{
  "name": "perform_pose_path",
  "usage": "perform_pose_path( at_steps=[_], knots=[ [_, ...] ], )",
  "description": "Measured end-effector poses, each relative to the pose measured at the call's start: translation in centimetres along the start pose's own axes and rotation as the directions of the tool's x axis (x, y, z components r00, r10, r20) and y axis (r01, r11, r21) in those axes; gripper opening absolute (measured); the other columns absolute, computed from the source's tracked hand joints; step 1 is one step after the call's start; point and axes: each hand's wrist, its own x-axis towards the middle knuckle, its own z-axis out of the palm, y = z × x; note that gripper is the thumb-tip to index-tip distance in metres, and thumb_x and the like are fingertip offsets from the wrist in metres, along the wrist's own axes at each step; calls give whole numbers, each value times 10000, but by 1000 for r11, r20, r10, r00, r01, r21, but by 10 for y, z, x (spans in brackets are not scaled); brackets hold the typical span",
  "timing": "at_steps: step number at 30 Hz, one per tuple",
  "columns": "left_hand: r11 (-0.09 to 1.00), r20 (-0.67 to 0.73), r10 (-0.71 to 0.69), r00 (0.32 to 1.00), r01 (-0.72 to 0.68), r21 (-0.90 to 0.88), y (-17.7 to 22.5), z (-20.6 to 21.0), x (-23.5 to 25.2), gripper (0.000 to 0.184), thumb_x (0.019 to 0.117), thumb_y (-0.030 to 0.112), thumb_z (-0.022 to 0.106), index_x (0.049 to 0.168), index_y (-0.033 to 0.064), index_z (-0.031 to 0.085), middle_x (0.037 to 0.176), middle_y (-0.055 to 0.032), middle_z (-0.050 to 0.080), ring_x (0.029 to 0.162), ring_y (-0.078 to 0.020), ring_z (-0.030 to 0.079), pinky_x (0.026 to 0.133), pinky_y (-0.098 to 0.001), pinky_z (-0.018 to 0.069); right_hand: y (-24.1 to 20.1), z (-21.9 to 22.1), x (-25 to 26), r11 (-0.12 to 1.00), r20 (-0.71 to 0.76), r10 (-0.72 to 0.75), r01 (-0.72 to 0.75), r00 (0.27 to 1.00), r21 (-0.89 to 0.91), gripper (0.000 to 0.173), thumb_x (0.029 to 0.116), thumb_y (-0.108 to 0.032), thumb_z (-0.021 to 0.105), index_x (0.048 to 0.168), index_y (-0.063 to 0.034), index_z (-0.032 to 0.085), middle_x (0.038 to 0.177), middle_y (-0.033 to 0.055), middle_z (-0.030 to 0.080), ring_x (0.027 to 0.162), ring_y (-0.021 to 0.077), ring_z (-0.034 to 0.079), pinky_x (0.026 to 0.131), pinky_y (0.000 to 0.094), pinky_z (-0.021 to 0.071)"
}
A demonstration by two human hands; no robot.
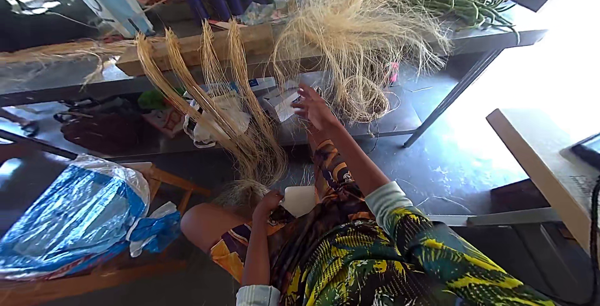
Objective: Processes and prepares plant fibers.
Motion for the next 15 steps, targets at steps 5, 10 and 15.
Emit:
perform_pose_path(
  at_steps=[5,10,15],
  knots=[
    [1000,-34,8,999,-9,-23,-1,-1,-6,396,1088,248,469,1327,-40,600,1347,-277,588,1284,-391,550,1093,-562,398,2,5,27,977,-119,-169,182,978,112,536,1025,-2,354,1556,-76,353,1612,147,323,1170,213,613,897,368,553],
    [1000,-24,-8,1000,7,-17,2,1,-7,406,1092,267,460,1325,-35,598,1343,-283,583,1274,-391,552,1079,-566,402,-21,14,15,992,-236,-66,90,969,91,530,1066,-17,290,1579,-137,342,1635,82,319,1240,200,587,966,373,532],
    [1000,-29,-9,1000,8,-26,2,-1,-4,406,1091,268,460,1318,-36,604,1345,-277,586,1275,-381,554,1084,-559,401,-1,3,13,975,-165,-156,178,974,130,478,1082,-86,313,1555,-74,382,1542,144,439,1145,199,630,905,364,548]
  ],
)
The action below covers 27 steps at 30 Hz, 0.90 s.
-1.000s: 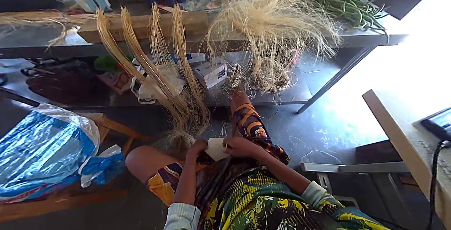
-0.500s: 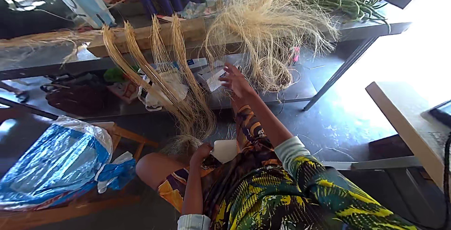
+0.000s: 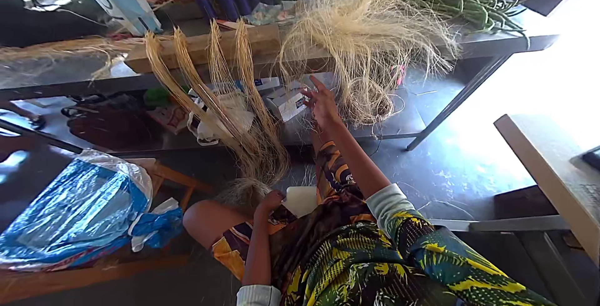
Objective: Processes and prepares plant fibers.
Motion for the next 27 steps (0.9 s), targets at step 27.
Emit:
perform_pose_path(
  at_steps=[27],
  knots=[
    [277,-787,163,595,-793,-542,173,-3,-107,267,1052,79,420,958,8,660,832,-21,686,800,-77,655,799,-256,540,32,-6,-214,989,391,84,-29,917,-146,488,1030,-96,472,1496,45,430,1525,158,434,1071,126,641,900,308,559]
  ],
)
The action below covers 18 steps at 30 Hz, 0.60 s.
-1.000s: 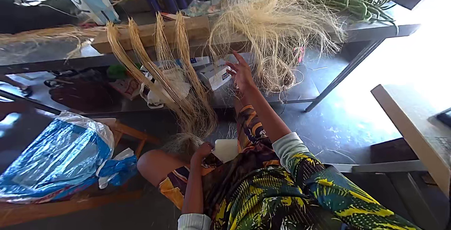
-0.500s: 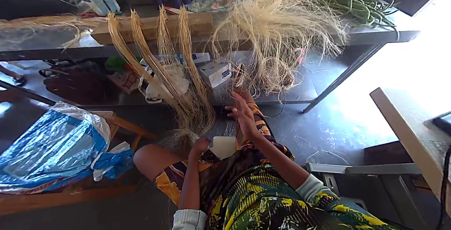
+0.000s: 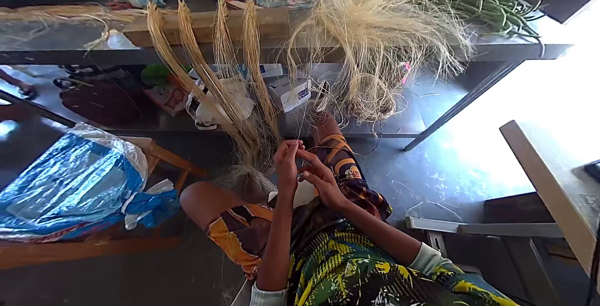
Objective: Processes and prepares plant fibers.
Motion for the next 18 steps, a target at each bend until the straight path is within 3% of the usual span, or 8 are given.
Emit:
perform_pose_path(
  at_steps=[3,5,7,9,11,13,16,18],
  knots=[
    [1000,-34,31,999,-30,9,1,-5,-6,234,1036,31,467,896,18,655,800,-4,670,786,-61,639,780,-220,530,4,-3,-2,1000,5,-7,7,1000,-5,392,1024,-101,462,1369,54,565,1498,160,472,1075,139,644,871,315,566],
    [999,-52,40,998,-39,8,1,-11,-6,223,1035,25,472,910,9,657,804,-8,676,792,-64,644,775,-219,531,9,-8,-2,999,-16,-31,31,999,-10,280,997,-112,473,1086,3,712,1416,146,547,1091,148,642,843,305,572],
    [1000,-79,14,997,-16,-14,3,-16,-8,233,1034,19,466,898,16,655,802,-6,686,788,-62,641,759,-211,521,16,-18,1,999,-73,-46,47,996,21,242,972,-108,475,913,-73,707,1274,77,635,1028,124,654,805,294,571],
    [999,-94,-28,995,24,-45,7,-20,-13,252,1039,17,453,891,21,657,802,-12,691,783,-70,648,750,-214,526,21,-29,6,996,-220,-7,27,976,88,258,936,-85,441,840,-104,679,1056,7,700,839,77,659,714,266,558],
    [996,-91,-59,994,52,-74,9,-24,-19,270,1042,22,438,883,21,657,809,-21,693,781,-87,655,744,-224,530,20,-42,12,992,-369,75,-32,927,122,275,937,-68,392,836,-85,647,917,-5,693,733,63,631,662,245,538],
    [992,-81,-82,993,74,-99,9,-27,-24,281,1046,20,421,887,21,654,814,-25,695,781,-90,661,740,-225,536,12,-51,19,994,-441,109,-83,891,78,299,991,-74,371,910,-44,657,883,4,689,713,62,629,676,237,545],
    [989,-63,-106,992,99,-114,8,-29,-30,296,1045,18,407,874,30,649,809,-22,695,780,-89,663,743,-228,542,1,-52,30,989,-491,83,-130,867,-64,274,1012,-107,379,1027,-2,633,976,56,659,789,101,643,738,272,556],
    [990,-33,-109,994,105,-95,6,-31,-33,293,1040,29,405,871,37,644,806,-18,691,782,-95,664,748,-241,548,-8,-45,38,976,-450,58,-146,891,-162,292,1014,-135,400,1092,15,639,1069,100,619,844,132,648,767,289,564]
  ],
)
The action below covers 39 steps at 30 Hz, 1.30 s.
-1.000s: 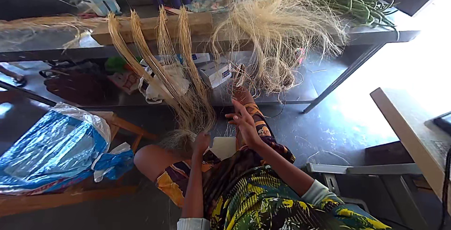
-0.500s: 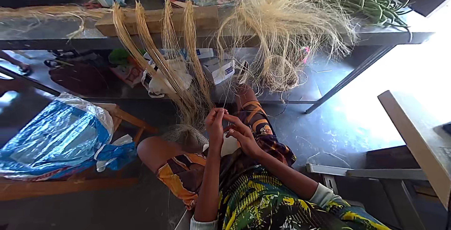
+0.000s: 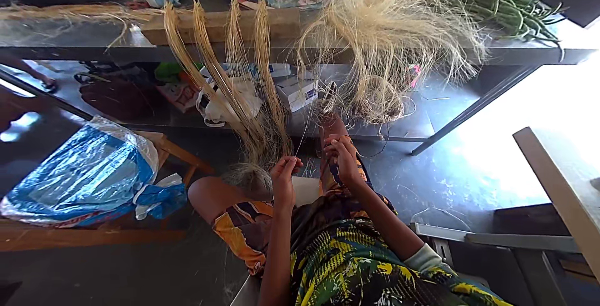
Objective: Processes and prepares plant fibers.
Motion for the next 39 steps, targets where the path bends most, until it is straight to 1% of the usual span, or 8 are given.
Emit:
perform_pose_path(
  at_steps=[5,9,13,20,30,32,35,39],
  knots=[
    [1000,54,-5,999,6,-18,-1,-8,-10,300,1037,58,376,833,88,594,740,24,645,733,-86,648,763,-265,557,-17,32,-2,998,332,58,-53,941,-24,257,1052,-134,481,1063,21,686,806,-2,635,701,47,584,696,225,511],
    [998,38,-10,999,12,-58,0,-13,-15,353,1060,87,325,818,112,581,674,63,588,640,-42,596,687,-220,541,-18,48,-8,993,428,59,-99,902,71,131,998,-60,585,977,14,691,846,9,691,744,47,638,740,222,546],
    [991,34,-38,999,42,-127,-1,-20,-16,379,1083,124,310,784,130,543,608,91,460,477,16,384,464,-130,342,-9,51,-9,979,375,8,-84,927,185,138,974,-1,587,905,9,706,845,46,720,734,70,656,729,233,558],
    [993,47,-19,999,24,-115,8,-26,-18,341,1011,120,325,743,172,528,584,119,420,454,37,334,432,-123,282,5,55,-20,967,514,29,-154,858,202,188,977,-47,589,1114,39,685,961,37,714,833,75,659,812,263,556],
    [991,-66,-106,992,100,-89,0,-12,3,360,1044,60,359,720,135,496,544,91,411,416,7,349,412,-141,325,-12,47,19,922,210,-69,-18,975,386,232,995,-35,521,923,-59,740,886,26,733,740,70,662,728,246,569],
    [985,-108,-80,991,95,147,-5,-6,29,340,1028,53,411,701,110,483,542,78,391,432,-11,356,429,-164,340,-22,38,35,912,138,-92,28,986,408,249,1012,-40,500,931,-65,734,900,21,727,743,72,654,725,244,564],
    [654,-51,-100,994,104,749,-10,-3,67,281,1021,161,503,884,-43,639,768,-120,569,724,-226,563,718,-432,479,-34,28,51,911,68,-121,84,990,404,248,1034,-71,496,937,-85,724,901,1,714,745,59,642,718,229,556],
    [282,0,-256,967,75,957,-26,-22,101,359,1029,257,472,1024,-41,672,1025,-231,668,1020,-379,650,876,-594,492,-40,22,73,917,9,-126,113,992,382,236,1047,-90,497,943,-80,708,889,-7,701,751,53,632,721,224,547]
  ],
)
